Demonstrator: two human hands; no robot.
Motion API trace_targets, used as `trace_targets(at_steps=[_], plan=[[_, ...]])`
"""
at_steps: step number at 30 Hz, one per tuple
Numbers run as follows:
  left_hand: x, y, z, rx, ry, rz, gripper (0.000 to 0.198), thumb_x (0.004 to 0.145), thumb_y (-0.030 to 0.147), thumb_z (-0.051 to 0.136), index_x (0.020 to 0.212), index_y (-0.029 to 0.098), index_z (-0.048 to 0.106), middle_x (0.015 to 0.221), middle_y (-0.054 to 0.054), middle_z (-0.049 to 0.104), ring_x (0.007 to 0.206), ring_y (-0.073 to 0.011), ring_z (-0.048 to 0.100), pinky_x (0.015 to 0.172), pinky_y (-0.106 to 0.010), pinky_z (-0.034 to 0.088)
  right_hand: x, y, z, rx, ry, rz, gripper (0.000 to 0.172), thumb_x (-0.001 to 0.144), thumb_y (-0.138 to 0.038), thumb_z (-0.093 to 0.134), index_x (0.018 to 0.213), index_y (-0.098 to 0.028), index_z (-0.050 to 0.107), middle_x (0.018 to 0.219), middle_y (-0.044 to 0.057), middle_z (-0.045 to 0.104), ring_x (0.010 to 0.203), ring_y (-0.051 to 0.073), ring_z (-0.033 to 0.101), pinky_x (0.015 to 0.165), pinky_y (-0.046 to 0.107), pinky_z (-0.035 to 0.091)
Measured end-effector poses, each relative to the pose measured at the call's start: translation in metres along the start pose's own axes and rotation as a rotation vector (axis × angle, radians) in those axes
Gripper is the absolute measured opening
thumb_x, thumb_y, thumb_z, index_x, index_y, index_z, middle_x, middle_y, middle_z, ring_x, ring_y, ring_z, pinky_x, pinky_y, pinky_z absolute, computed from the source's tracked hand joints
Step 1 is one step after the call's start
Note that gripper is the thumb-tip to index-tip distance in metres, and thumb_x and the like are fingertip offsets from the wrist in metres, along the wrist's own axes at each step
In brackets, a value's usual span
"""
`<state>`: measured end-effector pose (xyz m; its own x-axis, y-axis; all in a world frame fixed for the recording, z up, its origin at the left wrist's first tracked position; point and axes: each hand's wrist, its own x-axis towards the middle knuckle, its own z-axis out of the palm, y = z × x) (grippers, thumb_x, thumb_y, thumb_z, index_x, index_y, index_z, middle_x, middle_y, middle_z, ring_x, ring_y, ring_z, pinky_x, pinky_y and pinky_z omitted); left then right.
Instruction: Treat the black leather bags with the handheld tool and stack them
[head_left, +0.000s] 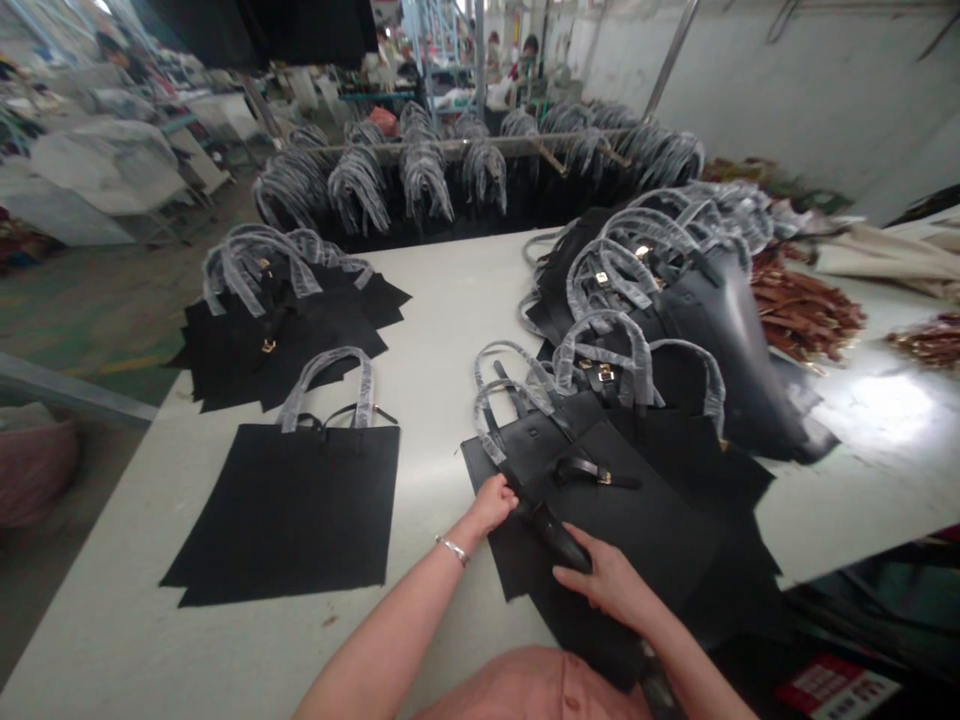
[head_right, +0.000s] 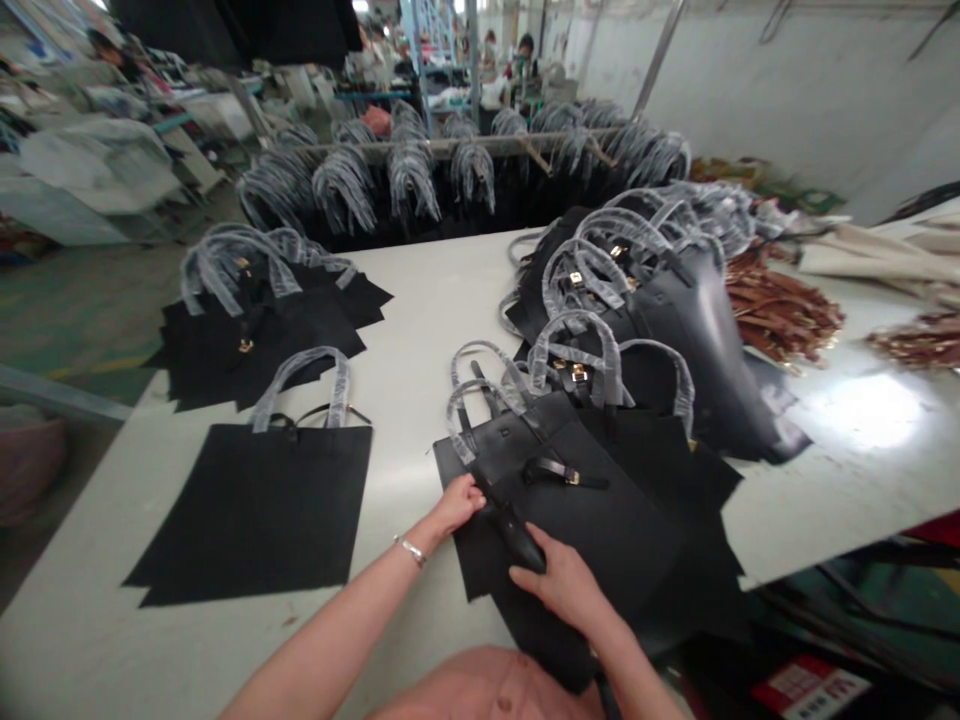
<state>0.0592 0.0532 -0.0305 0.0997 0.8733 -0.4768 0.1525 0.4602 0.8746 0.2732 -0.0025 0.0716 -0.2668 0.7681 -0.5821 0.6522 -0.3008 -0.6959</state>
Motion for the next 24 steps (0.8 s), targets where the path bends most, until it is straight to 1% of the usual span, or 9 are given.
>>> trace_targets(at_steps=[2, 5, 9, 13, 16, 18, 20, 22, 24], plan=[[0.001, 0.0, 0.0, 0.04, -0.005, 0.008, 0.016, 0.064, 0.003, 0.058, 0.076, 0.014, 0.057, 0.048, 0.01, 0.04, 0.043, -0.0057, 0.033, 0.048, -0.019, 0.023, 0.005, -0.008, -0.002, -0.011, 0.023, -0.046, 0.067, 0.073, -0.038, 0.067, 0.135, -0.018, 0.054, 0.071, 0.001, 0.071, 0.051, 0.016, 0.064, 0.054, 0.026, 0.051], [0.003, -0.001, 0.0, 0.093, 0.004, 0.013, 0.017, 0.065, 0.003, 0.059, 0.077, 0.015, 0.057, 0.05, 0.009, 0.041, 0.045, -0.0066, 0.035, 0.049, -0.019, 0.025, 0.008, -0.012, -0.01, -0.017, 0.171, -0.07, 0.069, 0.074, -0.044, 0.066, 0.137, -0.018, 0.052, 0.065, -0.001, 0.068, 0.053, 0.018, 0.064, 0.059, 0.029, 0.052], [-0.002, 0.005, -0.002, 0.184, 0.063, -0.002, 0.018, 0.065, 0.002, 0.059, 0.074, 0.016, 0.055, 0.052, 0.007, 0.044, 0.05, -0.01, 0.043, 0.052, -0.021, 0.031, -0.003, 0.0, -0.028, -0.013, 0.325, 0.0, 0.076, 0.078, -0.052, 0.06, 0.143, -0.016, 0.043, 0.052, -0.005, 0.06, 0.05, 0.02, 0.063, 0.054, 0.029, 0.049], [-0.019, 0.021, -0.004, 0.294, 0.268, 0.036, 0.021, 0.07, 0.009, 0.064, 0.087, 0.018, 0.054, 0.072, 0.0, 0.055, 0.075, -0.0186, 0.054, 0.071, -0.029, 0.041, -0.023, 0.022, -0.044, -0.036, 0.287, 0.072, 0.077, 0.076, -0.051, 0.062, 0.142, -0.015, 0.044, 0.047, -0.006, 0.057, 0.049, 0.021, 0.062, 0.05, 0.029, 0.047], [-0.028, 0.039, 0.006, 0.442, 0.423, 0.28, 0.025, 0.078, 0.014, 0.061, 0.101, 0.02, 0.052, 0.1, -0.007, 0.056, 0.1, -0.0235, 0.052, 0.09, -0.036, 0.04, -0.035, 0.035, -0.044, -0.007, 0.26, 0.103, 0.076, 0.076, -0.048, 0.063, 0.141, -0.015, 0.045, 0.05, -0.005, 0.058, 0.05, 0.021, 0.062, 0.051, 0.029, 0.047], [-0.026, 0.055, 0.021, 0.516, 0.353, 0.468, 0.024, 0.082, 0.012, 0.056, 0.103, 0.021, 0.054, 0.108, -0.008, 0.055, 0.106, -0.0233, 0.05, 0.096, -0.037, 0.039, -0.039, 0.04, -0.041, 0.029, 0.26, 0.126, 0.076, 0.075, -0.047, 0.063, 0.142, -0.015, 0.044, 0.052, -0.005, 0.059, 0.05, 0.02, 0.062, 0.051, 0.029, 0.048], [-0.016, 0.071, 0.042, 0.543, 0.198, 0.586, 0.029, 0.084, 0.01, 0.053, 0.11, 0.021, 0.055, 0.118, -0.009, 0.055, 0.113, -0.0232, 0.049, 0.1, -0.038, 0.037, -0.039, 0.045, -0.038, 0.066, 0.273, 0.146, 0.076, 0.075, -0.046, 0.063, 0.142, -0.015, 0.044, 0.053, -0.005, 0.059, 0.049, 0.02, 0.061, 0.05, 0.029, 0.048], [0.0, 0.088, 0.062, 0.59, 0.057, 0.629, 0.036, 0.084, 0.01, 0.054, 0.119, 0.02, 0.054, 0.131, -0.011, 0.052, 0.123, -0.0251, 0.043, 0.106, -0.041, 0.032, -0.039, 0.048, -0.039, 0.091, 0.296, 0.151, 0.075, 0.075, -0.045, 0.063, 0.141, -0.016, 0.044, 0.053, -0.006, 0.059, 0.048, 0.02, 0.061, 0.049, 0.029, 0.049], [0.018, 0.101, 0.079, 0.651, -0.055, 0.609, 0.033, 0.085, 0.012, 0.056, 0.117, 0.019, 0.058, 0.131, -0.014, 0.055, 0.127, -0.0284, 0.042, 0.11, -0.047, 0.025, -0.039, 0.051, -0.042, 0.101, 0.315, 0.139, 0.074, 0.075, -0.045, 0.063, 0.141, -0.018, 0.045, 0.055, -0.005, 0.06, 0.048, 0.019, 0.061, 0.05, 0.029, 0.049]])
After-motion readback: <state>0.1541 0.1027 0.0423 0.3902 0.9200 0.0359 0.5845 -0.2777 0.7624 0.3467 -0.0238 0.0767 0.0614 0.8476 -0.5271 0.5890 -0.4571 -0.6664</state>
